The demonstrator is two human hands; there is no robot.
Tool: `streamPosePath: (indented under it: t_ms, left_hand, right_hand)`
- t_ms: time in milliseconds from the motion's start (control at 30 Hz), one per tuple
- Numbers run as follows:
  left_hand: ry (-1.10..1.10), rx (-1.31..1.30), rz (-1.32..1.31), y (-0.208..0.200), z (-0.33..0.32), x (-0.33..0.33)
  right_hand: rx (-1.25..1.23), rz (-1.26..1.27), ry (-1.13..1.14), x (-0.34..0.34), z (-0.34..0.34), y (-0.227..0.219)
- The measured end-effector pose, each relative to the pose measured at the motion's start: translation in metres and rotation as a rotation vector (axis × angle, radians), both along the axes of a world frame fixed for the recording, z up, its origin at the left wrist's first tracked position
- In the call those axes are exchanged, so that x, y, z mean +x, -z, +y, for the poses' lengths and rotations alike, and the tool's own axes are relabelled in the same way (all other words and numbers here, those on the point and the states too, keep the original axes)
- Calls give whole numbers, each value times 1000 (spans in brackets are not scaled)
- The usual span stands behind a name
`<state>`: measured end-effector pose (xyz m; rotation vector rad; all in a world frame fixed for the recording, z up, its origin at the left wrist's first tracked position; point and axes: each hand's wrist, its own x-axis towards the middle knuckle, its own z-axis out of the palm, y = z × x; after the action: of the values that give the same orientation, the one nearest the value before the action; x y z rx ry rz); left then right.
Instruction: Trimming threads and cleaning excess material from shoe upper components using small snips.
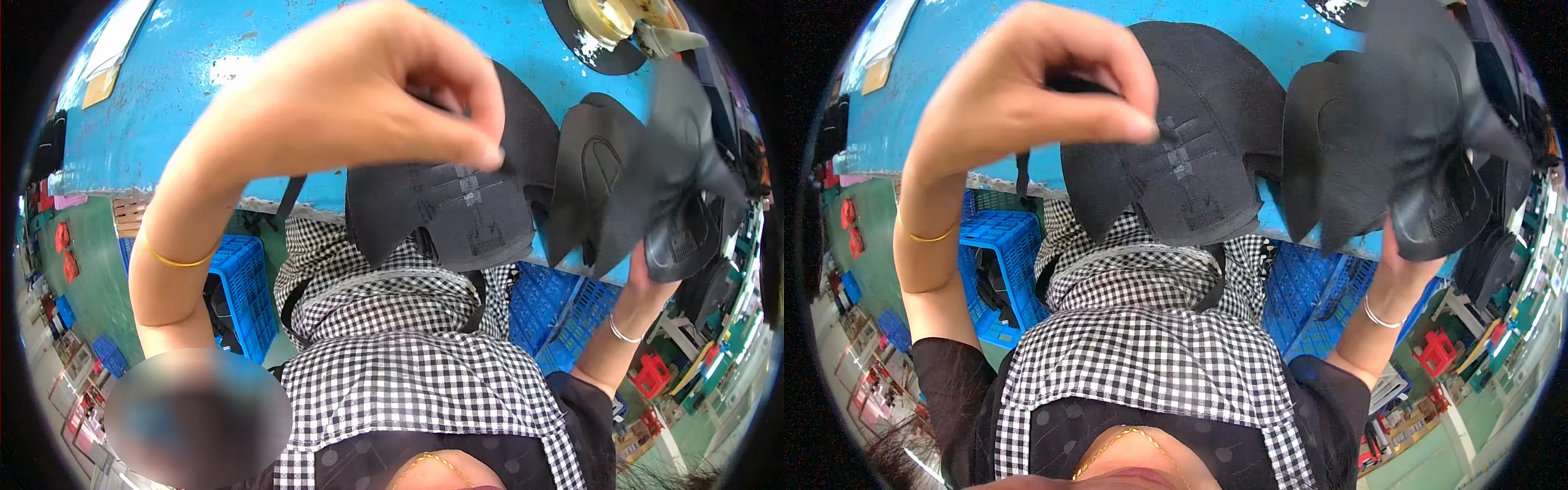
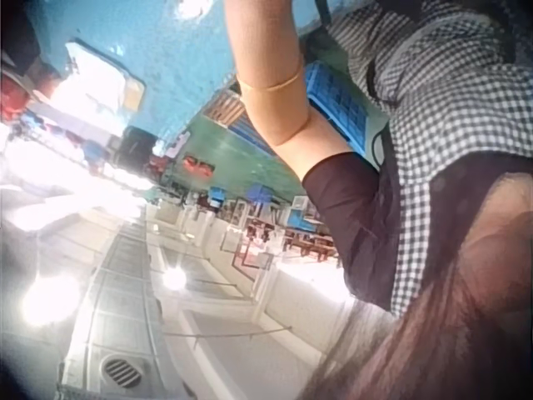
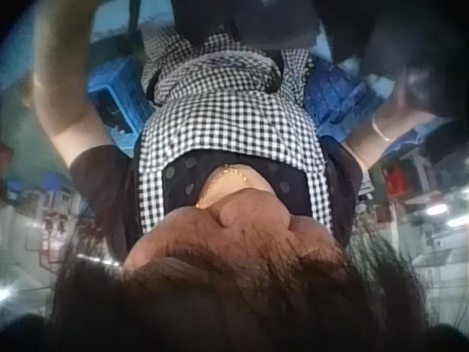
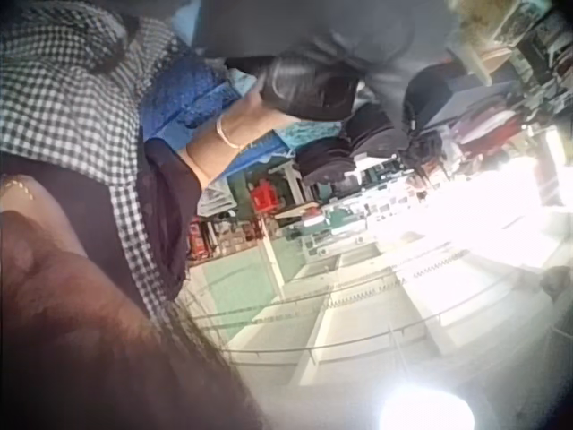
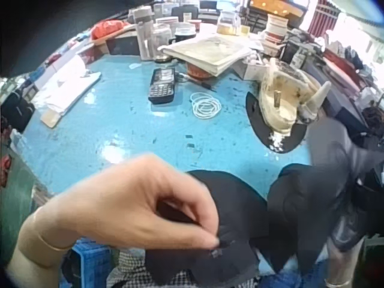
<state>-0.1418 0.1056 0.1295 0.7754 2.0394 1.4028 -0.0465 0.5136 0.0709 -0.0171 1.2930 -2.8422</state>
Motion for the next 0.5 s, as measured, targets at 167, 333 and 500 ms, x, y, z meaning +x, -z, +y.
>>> streamPosePath:
  t_ms: [167,333,500]
  left_hand:
    - [99,-138,75,25,17,6]
    - [45,-164,357,46,22,8]
    - [33,-353,500,35,27,12]
  right_hand:
    - [679,-485,489,10,51,12]
    - [814,-125,337,11,55,-13]
    - [1329,370,-51,-16,-63,-18]
